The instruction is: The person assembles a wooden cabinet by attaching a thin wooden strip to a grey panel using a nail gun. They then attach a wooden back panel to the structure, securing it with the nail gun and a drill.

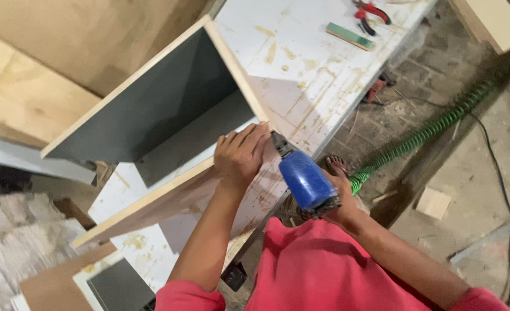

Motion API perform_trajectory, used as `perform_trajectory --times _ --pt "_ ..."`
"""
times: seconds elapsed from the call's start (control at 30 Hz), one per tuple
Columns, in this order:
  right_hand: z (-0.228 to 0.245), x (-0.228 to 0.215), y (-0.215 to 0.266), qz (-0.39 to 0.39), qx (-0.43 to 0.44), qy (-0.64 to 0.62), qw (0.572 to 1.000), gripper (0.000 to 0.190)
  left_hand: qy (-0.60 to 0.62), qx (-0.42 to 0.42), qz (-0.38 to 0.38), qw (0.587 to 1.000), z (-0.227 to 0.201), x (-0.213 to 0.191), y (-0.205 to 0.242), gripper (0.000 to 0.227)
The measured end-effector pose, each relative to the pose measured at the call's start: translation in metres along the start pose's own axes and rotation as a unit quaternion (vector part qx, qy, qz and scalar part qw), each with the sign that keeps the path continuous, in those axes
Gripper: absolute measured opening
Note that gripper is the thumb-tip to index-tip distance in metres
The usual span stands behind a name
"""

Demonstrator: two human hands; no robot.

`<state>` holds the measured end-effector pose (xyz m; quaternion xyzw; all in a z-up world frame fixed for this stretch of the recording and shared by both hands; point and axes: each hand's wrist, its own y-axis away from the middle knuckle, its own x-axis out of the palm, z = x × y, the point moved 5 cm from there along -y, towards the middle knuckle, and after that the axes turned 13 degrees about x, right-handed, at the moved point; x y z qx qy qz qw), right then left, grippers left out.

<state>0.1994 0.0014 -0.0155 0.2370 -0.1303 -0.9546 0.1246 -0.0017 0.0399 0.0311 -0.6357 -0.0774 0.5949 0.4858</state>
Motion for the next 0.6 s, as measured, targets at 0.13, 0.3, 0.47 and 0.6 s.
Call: perform_trajectory --times 0.13,0.3,0.47,0.6 --pt "-0.071 0.028 -0.01 -0.027 -0.143 -0.125 0.981 0.021 0.036 -0.005 0.027 0.999 0.0 -0.002 -0.006 0.019" --pt "-0.039 0.012 -0.004 -0.024 -0.138 -0.132 0.981 0.025 0.038 -0.003 0.028 0.999 0.006 0.004 0.004 0.02" --pt "-0.039 0.009 -0.003 0.013 -0.143 -0.159 0.977 0.026 0.052 -0.02 0.022 0.998 0.004 0.0 -0.002 0.022" --pt "-0.043 0.011 -0.005 0.001 -0.116 -0.172 0.978 0.021 0.05 -0.017 0.023 0.998 0.006 0.003 0.001 0.02"
